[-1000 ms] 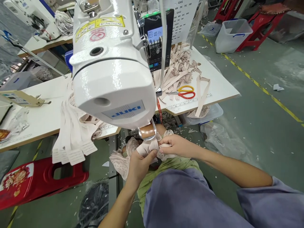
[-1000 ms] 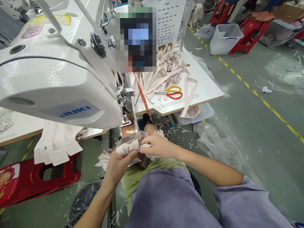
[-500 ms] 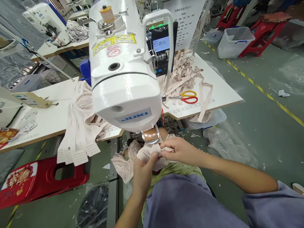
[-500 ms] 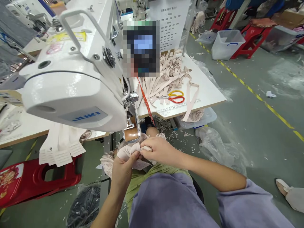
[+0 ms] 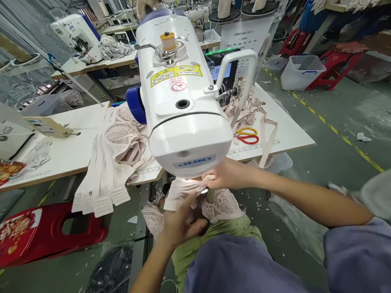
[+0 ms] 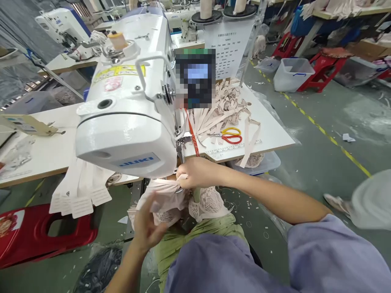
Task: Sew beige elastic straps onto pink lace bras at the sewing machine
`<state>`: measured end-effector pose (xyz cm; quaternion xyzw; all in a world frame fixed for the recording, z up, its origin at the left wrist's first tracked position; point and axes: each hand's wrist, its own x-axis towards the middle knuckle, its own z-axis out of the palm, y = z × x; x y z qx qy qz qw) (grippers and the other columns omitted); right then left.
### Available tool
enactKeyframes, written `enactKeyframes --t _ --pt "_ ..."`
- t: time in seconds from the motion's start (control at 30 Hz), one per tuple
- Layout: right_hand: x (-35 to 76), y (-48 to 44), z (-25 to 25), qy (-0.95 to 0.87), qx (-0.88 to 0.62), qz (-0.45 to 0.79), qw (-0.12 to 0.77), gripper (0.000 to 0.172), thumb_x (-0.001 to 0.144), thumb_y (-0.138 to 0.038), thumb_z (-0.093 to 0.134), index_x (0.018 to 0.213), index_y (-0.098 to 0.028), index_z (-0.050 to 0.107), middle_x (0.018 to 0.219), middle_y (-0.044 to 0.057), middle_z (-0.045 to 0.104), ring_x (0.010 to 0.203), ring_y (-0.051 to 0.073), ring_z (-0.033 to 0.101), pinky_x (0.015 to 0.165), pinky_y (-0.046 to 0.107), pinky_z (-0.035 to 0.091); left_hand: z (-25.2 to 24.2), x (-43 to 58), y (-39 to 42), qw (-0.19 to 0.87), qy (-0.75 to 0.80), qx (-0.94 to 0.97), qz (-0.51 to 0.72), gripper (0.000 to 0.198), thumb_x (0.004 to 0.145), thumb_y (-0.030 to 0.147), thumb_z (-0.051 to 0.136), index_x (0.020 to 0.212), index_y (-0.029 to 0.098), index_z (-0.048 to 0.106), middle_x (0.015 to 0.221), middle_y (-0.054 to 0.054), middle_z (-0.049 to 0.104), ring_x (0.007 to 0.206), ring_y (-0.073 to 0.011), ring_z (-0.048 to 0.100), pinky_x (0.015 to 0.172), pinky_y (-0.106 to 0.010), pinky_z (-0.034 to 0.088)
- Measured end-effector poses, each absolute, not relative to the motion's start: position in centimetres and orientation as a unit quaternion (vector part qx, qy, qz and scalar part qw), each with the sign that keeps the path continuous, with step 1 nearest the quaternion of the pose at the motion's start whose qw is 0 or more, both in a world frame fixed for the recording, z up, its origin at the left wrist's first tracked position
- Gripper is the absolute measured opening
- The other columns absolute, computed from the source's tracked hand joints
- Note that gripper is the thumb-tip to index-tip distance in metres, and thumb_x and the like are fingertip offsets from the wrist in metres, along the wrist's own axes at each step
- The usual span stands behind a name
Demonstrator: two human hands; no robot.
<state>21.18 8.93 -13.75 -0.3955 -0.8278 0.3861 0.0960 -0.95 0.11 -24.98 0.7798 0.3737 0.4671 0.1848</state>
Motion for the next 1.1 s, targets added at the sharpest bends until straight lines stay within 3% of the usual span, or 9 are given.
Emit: enactKeyframes --t 0.1,0.23,0.37,0.43,0.53,0.63,0.77,0.9,1.1 --pt "21.0 8.8 -14.0 -0.852 -0.397 0.333 0.073 0.019 0.079 -0.015 0.052 0.06 -0.017 0.051 0.057 -0.002 0.048 0.057 0.011 0.039 0.058 0.027 0.027 -24.5 -1.7 2.1 0.002 0.324 0.879 0.349 0.072 0.089 0.041 0.066 0.153 0.027 0.036 0.126 -0.011 0.068 0.112 -0.0302 0.067 0.103 -0.042 0.051" --pt "20.8 8.6 -14.0 -0.853 -0.404 0.322 0.069 0.024 0.079 -0.014 0.053 0.058 -0.018 0.042 0.055 -0.004 0.039 0.056 0.01 0.034 0.057 0.027 0.024 -24.2 -1.8 3.5 -0.08 0.308 0.903 0.289 0.07 0.088 0.037 0.068 0.151 0.026 0.039 0.113 -0.009 0.074 0.097 -0.0265 0.072 0.099 -0.041 0.054" --pt "20.9 8.5 -13.9 -0.847 -0.404 0.334 0.083 0.024 0.078 -0.013 0.055 0.057 -0.018 0.047 0.054 -0.004 0.041 0.054 0.011 0.033 0.054 0.028 0.023 -23.6 -1.7 4.0 -0.09 0.288 0.911 0.281 0.055 0.09 0.032 0.065 0.142 0.021 0.052 0.105 -0.01 0.075 0.091 -0.0261 0.072 0.1 -0.044 0.052" --pt "21.1 8.1 -14.6 -0.849 -0.399 0.327 0.111 0.02 0.081 -0.015 0.055 0.062 -0.018 0.057 0.06 -0.001 0.052 0.057 0.013 0.042 0.057 0.027 0.029 -23.2 -1.6 3.8 -0.07 0.299 0.91 0.278 0.048 0.09 0.03 0.063 0.137 0.02 0.057 0.108 -0.012 0.074 0.093 -0.027 0.071 0.098 -0.044 0.053" --pt "21.6 7.1 -16.6 -0.85 -0.398 0.272 0.213 0.012 0.088 -0.023 0.057 0.088 -0.02 0.069 0.09 0.006 0.067 0.081 0.021 0.059 0.071 0.031 0.044 -22.4 -1.3 3.2 -0.015 0.336 0.903 0.267 0.046 0.092 0.03 0.058 0.137 0.018 0.056 0.11 -0.012 0.073 0.095 -0.027 0.07 0.093 -0.042 0.056" --pt "22.0 6.1 -18.8 -0.842 -0.388 0.182 0.326 0.016 0.093 -0.03 0.057 0.098 -0.021 0.07 0.11 0.012 0.066 0.105 0.027 0.058 0.088 0.041 0.047 -21.7 -0.8 2.5 0.014 0.375 0.891 0.257 0.044 0.095 0.033 0.054 0.137 0.019 0.057 0.102 -0.012 0.073 0.083 -0.0237 0.069 0.086 -0.039 0.058" --pt "22.1 6.0 -19.9 -0.832 -0.371 0.171 0.376 0.019 0.095 -0.024 0.053 0.09 -0.021 0.072 0.1 0.008 0.067 0.099 0.022 0.061 0.092 0.04 0.047 -21.2 -0.3 1.9 0.025 0.408 0.882 0.236 0.044 0.096 0.036 0.051 0.137 0.02 0.057 0.089 -0.009 0.071 0.065 -0.0181 0.063 0.073 -0.032 0.057" --pt "22.0 6.4 -19.2 -0.828 -0.378 0.204 0.361 0.017 0.092 -0.019 0.057 0.089 -0.022 0.073 0.093 0.006 0.069 0.091 0.021 0.063 0.087 0.038 0.051 -21.3 0.0 1.7 0.017 0.433 0.875 0.216 0.046 0.096 0.037 0.051 0.139 0.02 0.056 0.076 -0.005 0.065 0.06 -0.0158 0.06 0.062 -0.025 0.053" --pt "21.8 5.7 -19.9 -0.838 -0.331 0.122 0.416 0.016 0.095 -0.019 0.054 0.098 -0.021 0.07 0.095 0.007 0.069 0.093 0.019 0.064 0.084 0.035 0.053 -21.0 0.2 1.5 -0.009 0.434 0.876 0.213 0.044 0.097 0.032 0.048 0.139 0.022 0.055 0.074 -0.004 0.063 0.053 -0.0138 0.054 0.057 -0.023 0.049"
